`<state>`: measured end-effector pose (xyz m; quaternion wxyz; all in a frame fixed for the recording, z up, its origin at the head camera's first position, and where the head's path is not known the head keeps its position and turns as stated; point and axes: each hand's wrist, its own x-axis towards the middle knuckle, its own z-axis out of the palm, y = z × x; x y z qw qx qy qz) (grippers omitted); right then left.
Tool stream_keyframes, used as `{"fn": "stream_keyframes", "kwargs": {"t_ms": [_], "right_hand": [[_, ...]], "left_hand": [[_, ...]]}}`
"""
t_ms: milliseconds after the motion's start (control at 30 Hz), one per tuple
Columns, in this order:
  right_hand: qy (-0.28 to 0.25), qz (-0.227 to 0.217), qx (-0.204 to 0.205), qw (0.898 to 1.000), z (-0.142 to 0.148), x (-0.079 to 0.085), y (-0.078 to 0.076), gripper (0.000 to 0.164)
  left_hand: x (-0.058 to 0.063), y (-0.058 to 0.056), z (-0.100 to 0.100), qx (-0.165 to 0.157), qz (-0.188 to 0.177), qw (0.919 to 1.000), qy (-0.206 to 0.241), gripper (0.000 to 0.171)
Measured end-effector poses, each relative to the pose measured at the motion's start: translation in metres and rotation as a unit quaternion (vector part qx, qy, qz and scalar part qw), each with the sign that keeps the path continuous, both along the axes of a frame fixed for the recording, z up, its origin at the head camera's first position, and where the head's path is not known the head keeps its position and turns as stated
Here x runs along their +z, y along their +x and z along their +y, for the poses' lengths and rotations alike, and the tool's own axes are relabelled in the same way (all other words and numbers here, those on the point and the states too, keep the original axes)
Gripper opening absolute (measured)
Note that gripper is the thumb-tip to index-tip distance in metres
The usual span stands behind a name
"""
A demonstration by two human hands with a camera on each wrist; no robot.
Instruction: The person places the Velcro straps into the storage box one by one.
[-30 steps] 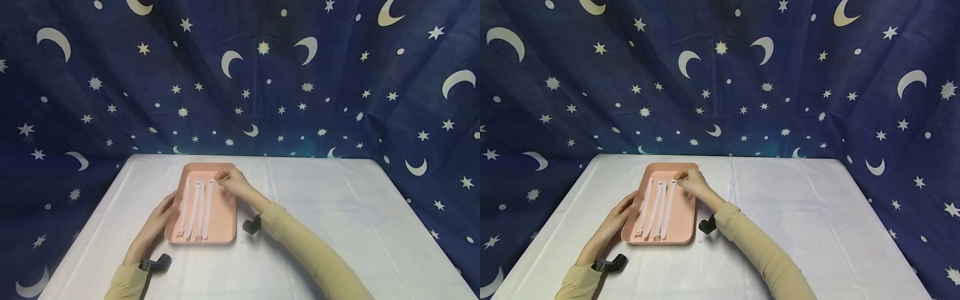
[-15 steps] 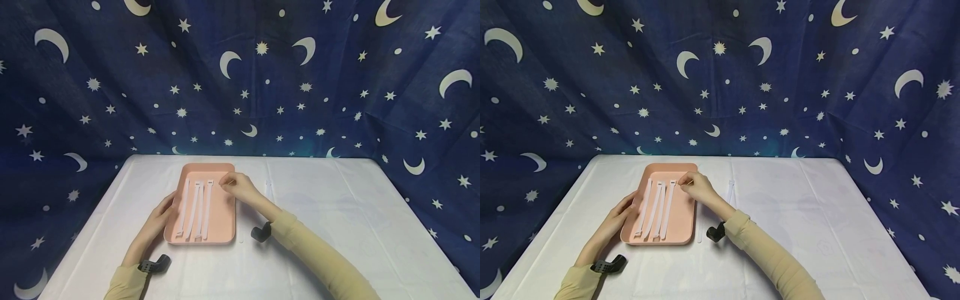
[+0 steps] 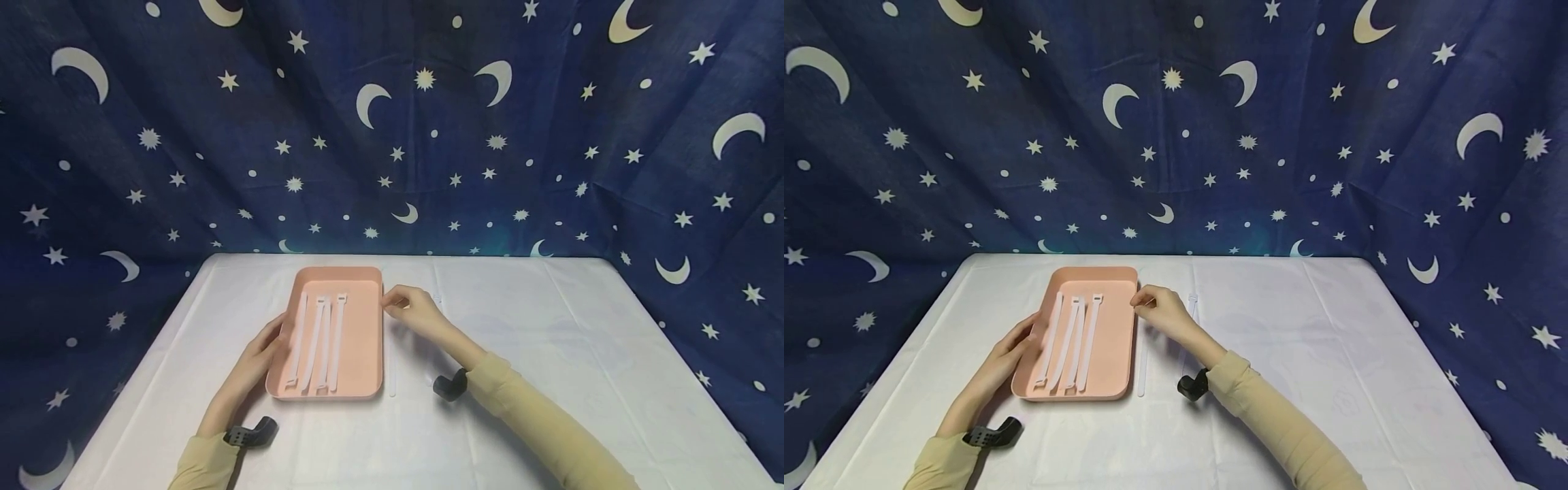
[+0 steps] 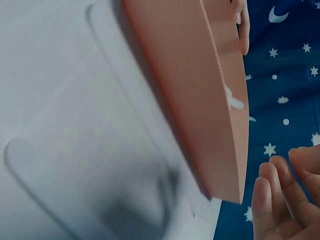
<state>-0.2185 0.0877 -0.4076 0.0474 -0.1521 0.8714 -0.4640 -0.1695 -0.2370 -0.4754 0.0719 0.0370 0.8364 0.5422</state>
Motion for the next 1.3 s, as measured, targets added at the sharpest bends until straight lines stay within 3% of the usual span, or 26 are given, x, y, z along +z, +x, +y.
{"fn": "stream_keyframes", "kwargs": {"t_ms": [567, 1300], "right_hand": [[-0.023, 0.005, -0.038, 0.999, 0.057, -0.017, -0.005, 0.014], [-0.023, -0.025, -0.106, 0.994, 0.101, -0.045, -0.038, 0.018]], "left_hand": [[-0.001, 0.001, 0.0, 0.007, -0.002, 1.0, -0.007, 0.057], [-0.004, 0.0, 0.0, 0.01, -0.004, 0.9999, 0.004, 0.057]]}}
